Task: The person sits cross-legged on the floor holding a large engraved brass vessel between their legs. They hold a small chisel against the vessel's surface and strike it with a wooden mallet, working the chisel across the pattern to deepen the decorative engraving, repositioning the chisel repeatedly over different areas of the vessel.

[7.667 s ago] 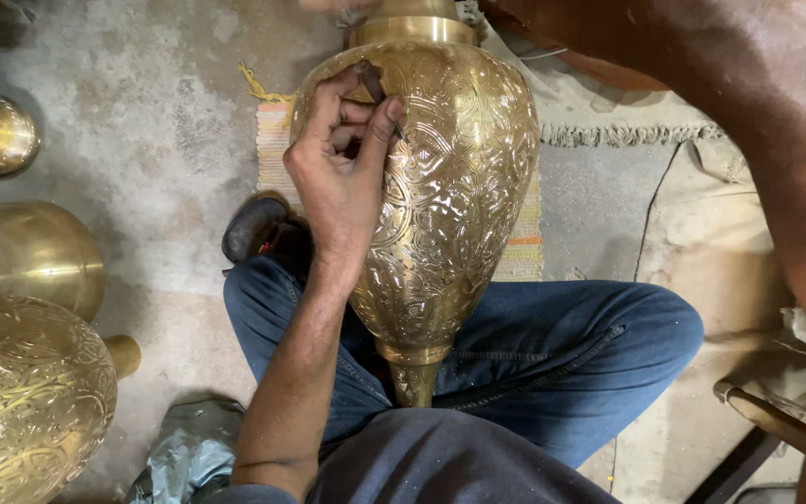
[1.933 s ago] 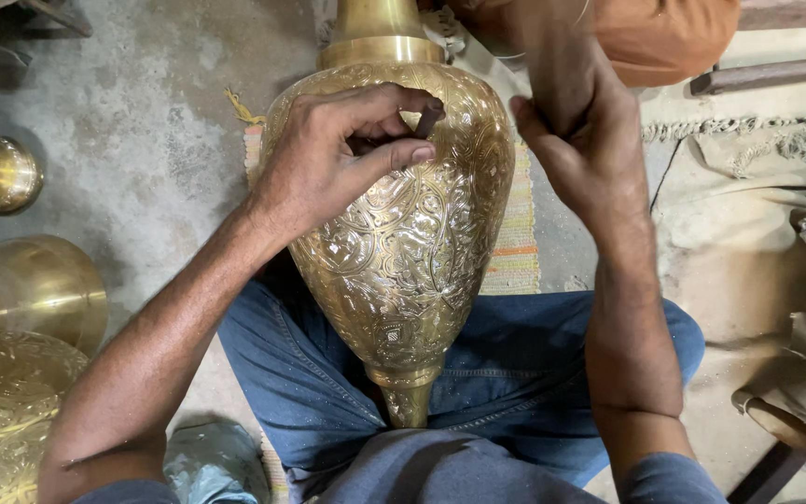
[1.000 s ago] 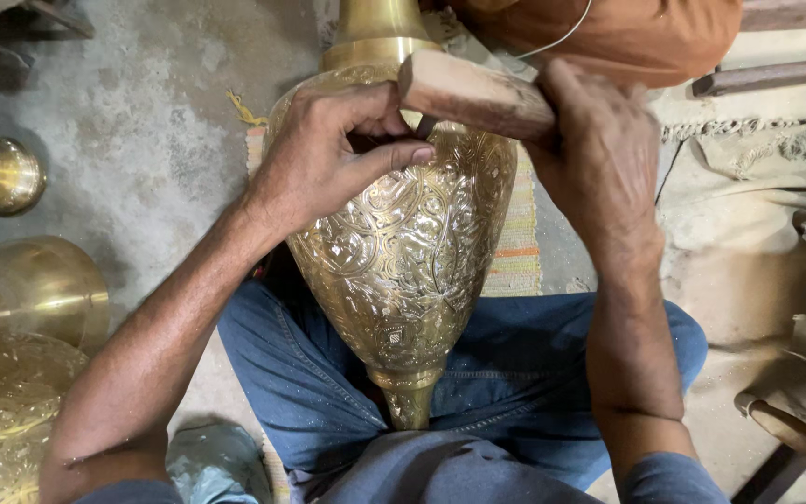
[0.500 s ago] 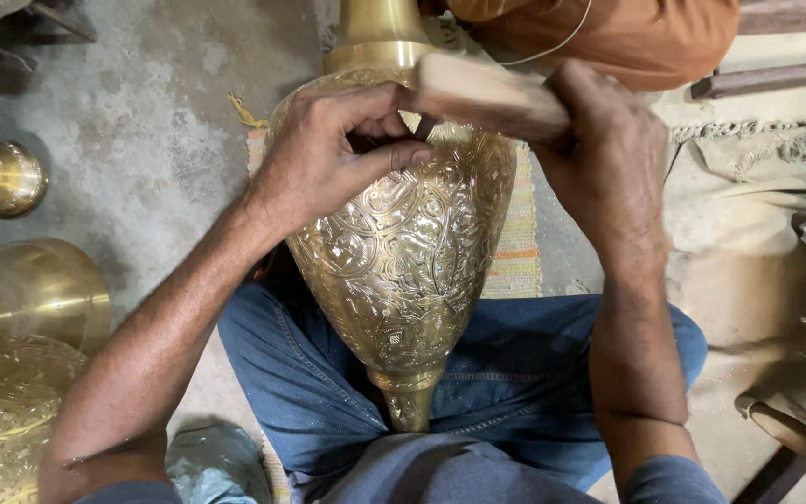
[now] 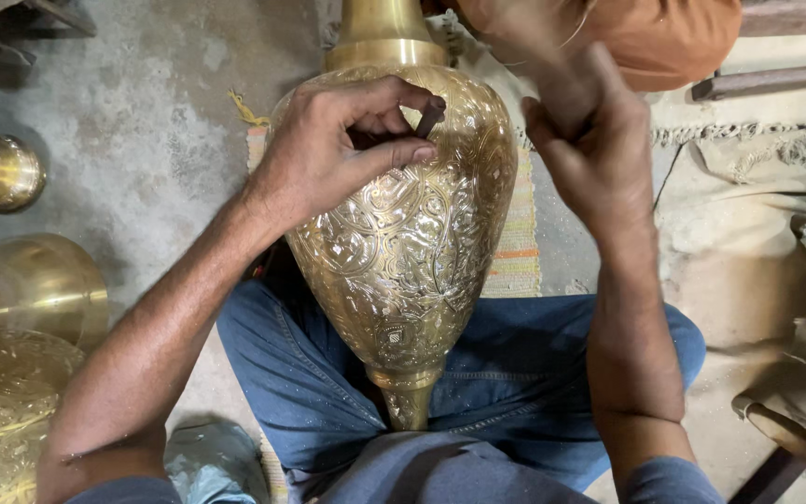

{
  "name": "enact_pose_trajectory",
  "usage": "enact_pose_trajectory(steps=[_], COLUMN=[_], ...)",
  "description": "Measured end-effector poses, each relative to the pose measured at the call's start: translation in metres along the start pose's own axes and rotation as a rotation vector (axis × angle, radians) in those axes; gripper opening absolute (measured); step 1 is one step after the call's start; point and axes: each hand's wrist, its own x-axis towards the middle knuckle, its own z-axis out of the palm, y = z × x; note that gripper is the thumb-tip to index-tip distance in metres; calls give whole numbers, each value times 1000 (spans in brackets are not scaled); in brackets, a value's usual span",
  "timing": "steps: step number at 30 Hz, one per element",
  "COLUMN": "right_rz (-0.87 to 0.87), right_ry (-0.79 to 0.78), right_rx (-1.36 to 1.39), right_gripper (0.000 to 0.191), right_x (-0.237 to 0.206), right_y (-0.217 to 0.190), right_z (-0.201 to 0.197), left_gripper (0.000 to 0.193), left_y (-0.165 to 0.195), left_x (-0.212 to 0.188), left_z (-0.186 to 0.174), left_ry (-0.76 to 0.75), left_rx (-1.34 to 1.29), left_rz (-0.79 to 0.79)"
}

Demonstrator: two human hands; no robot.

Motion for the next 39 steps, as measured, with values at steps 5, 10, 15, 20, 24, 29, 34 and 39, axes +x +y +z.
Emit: enact_pose_trajectory(steps=[5, 10, 15, 20, 24, 29, 34, 39], right_rz=[-160, -43, 19, -31, -92, 154, 42, -123], right_ry=[20, -49, -13, 33, -1, -69, 0, -1], right_rx=[-341, -78, 187, -11, -44, 186, 170, -106], right_gripper=[24, 30, 28, 23, 19, 27, 26, 32], right_x=[-4, 0, 6, 1, -1, 0, 3, 10], right_y=[3, 5, -3, -6, 1, 9, 3, -9], right_z=[-1, -1, 0, -7, -6, 0, 0, -2], left_gripper=[29, 29, 32, 36, 28, 36, 29, 27], left_y=[0, 6, 9, 7, 5, 3, 2, 4], left_x=[3, 1, 1, 2, 1, 2, 3, 2], left_z=[-1, -2, -3, -3, -2, 0, -2, -1], left_ry=[-19, -22, -5, 14, -2, 29, -35, -32], left_rx=[55, 30, -17, -24, 36, -5, -45, 34], left_rz=[5, -56, -20, -6, -7, 11, -44, -55])
